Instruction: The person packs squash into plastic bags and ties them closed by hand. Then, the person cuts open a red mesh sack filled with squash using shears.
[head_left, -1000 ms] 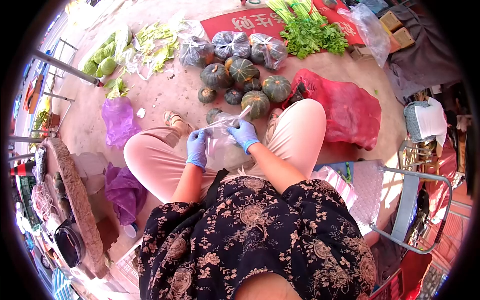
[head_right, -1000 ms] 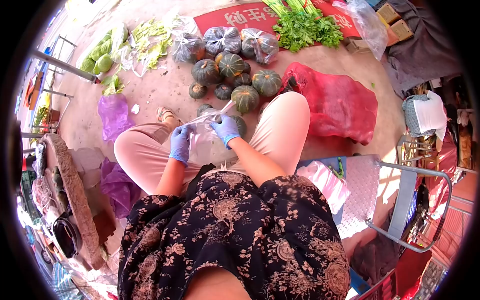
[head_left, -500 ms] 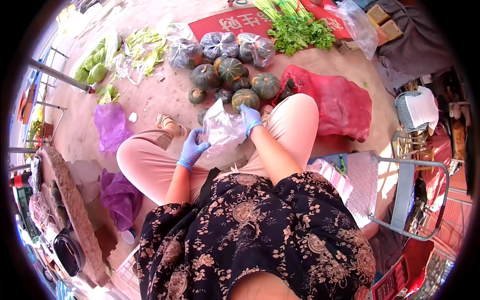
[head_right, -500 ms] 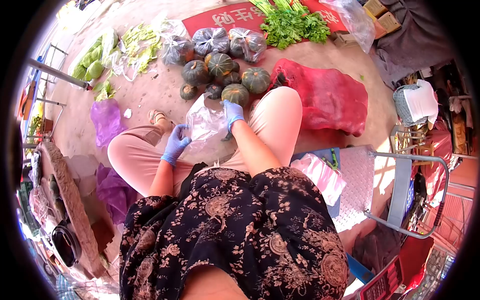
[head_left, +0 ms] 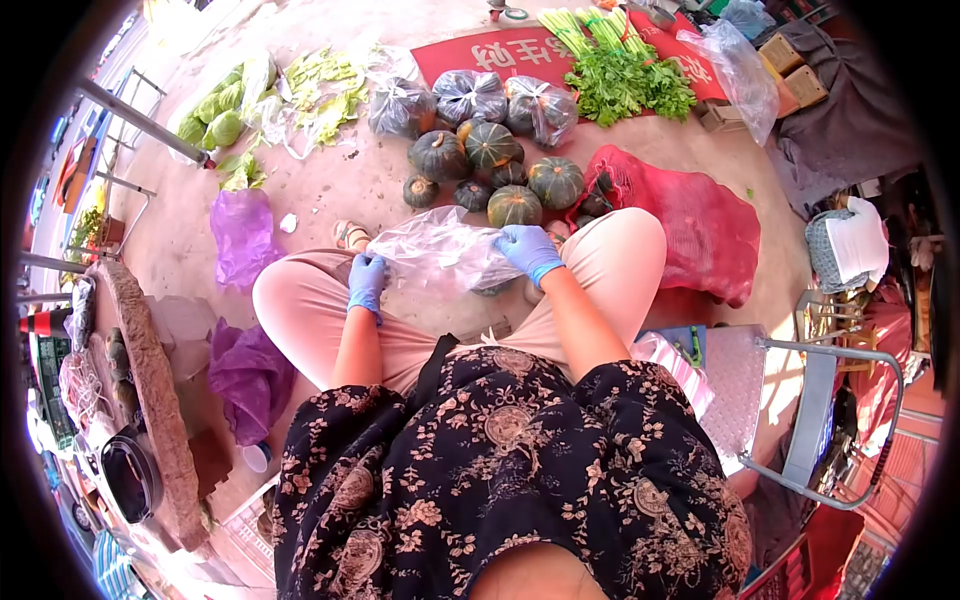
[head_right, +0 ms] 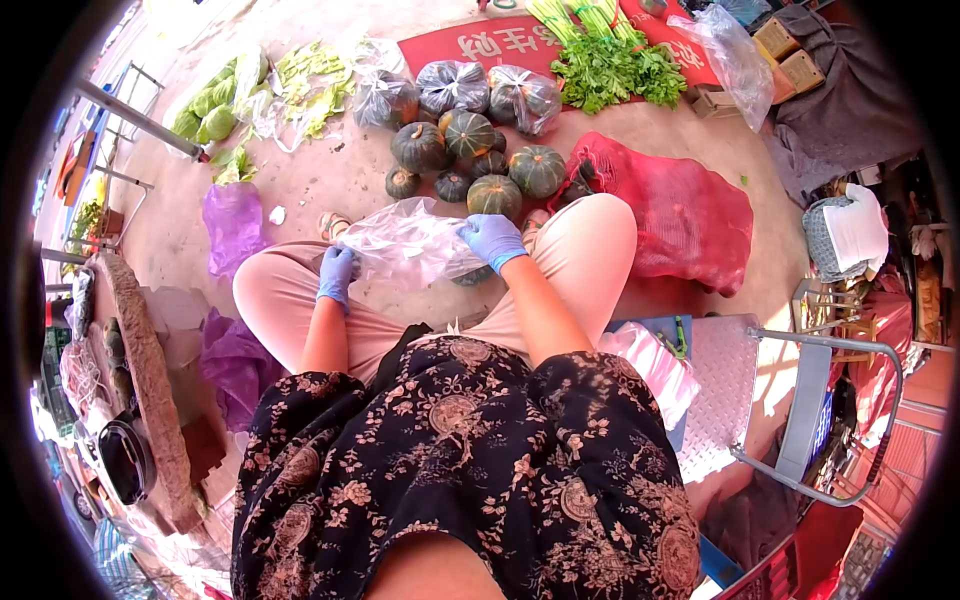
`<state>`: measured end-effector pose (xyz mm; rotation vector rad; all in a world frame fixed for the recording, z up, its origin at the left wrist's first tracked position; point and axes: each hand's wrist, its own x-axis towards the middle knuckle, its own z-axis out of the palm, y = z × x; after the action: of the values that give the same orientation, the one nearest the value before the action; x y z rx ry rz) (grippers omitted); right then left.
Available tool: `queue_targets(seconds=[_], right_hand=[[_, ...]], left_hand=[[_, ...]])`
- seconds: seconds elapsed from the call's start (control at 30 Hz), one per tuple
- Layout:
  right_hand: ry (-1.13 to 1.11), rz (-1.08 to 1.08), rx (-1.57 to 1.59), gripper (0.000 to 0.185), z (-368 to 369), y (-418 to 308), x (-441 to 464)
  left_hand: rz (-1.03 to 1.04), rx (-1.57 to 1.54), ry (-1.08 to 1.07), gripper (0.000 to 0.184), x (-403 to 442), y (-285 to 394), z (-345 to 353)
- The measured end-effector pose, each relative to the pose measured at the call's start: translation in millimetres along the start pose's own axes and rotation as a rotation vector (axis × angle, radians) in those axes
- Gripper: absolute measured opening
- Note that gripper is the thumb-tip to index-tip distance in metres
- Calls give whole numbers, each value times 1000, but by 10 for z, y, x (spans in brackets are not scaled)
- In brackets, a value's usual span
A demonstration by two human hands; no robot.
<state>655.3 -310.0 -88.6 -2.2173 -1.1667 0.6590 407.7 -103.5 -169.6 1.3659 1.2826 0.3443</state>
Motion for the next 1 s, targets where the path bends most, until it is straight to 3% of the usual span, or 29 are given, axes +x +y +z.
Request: queue_targets(seconds=[0.03,0.1,0.23,0.37,0.4,0.43,0.47,0.6,0.7,0.77,0.83,0.87,0.9,0.93,0.97,1.0], right_hand=[[71,77,16,35,-39,-54,-8],[96,4,-109,31,-60,-154,-32],[-14,-200,-198,29,53,-397,-83],[-78,-344,-184,26,56,-742,-265],[-48,-350,-185,25,46,-752,-291],[-20,-355,-187,25,32,-752,-310],[-111,-217,-276,22,-5,-727,-309],[-70,-92,-397,19,45,-299,-215],[-51,5,-458,17,-43,-364,-139],[-16,44,-420,16,-98,-507,-73],[97,65,-382,24,11,-526,130],[160,39,-327,26,89,-507,246],[224,13,-274,28,168,-482,355],[162,89,-247,29,189,-538,446],[97,162,-218,29,217,-591,545],[25,200,-190,30,332,-539,655]], left_hand=[[124,189,70,62,-73,64,78],[637,640,347,84,-598,513,272],[926,771,-64,100,-1199,1107,529],[906,909,-10,56,-1011,919,578],[940,828,6,35,-869,807,506],[878,668,9,29,-811,764,414],[788,685,8,30,-750,720,301],[557,765,-5,34,-554,735,-230],[309,902,67,31,-412,954,-522],[262,944,43,35,-210,1129,-749],[108,644,35,48,-275,1596,-865],[311,636,90,44,230,1310,-1046],[262,341,-41,31,268,1439,-1112],[248,115,-139,21,358,1478,-1176],[78,-75,-185,20,160,1760,-1161],[42,-221,-255,20,181,1831,-1177]])
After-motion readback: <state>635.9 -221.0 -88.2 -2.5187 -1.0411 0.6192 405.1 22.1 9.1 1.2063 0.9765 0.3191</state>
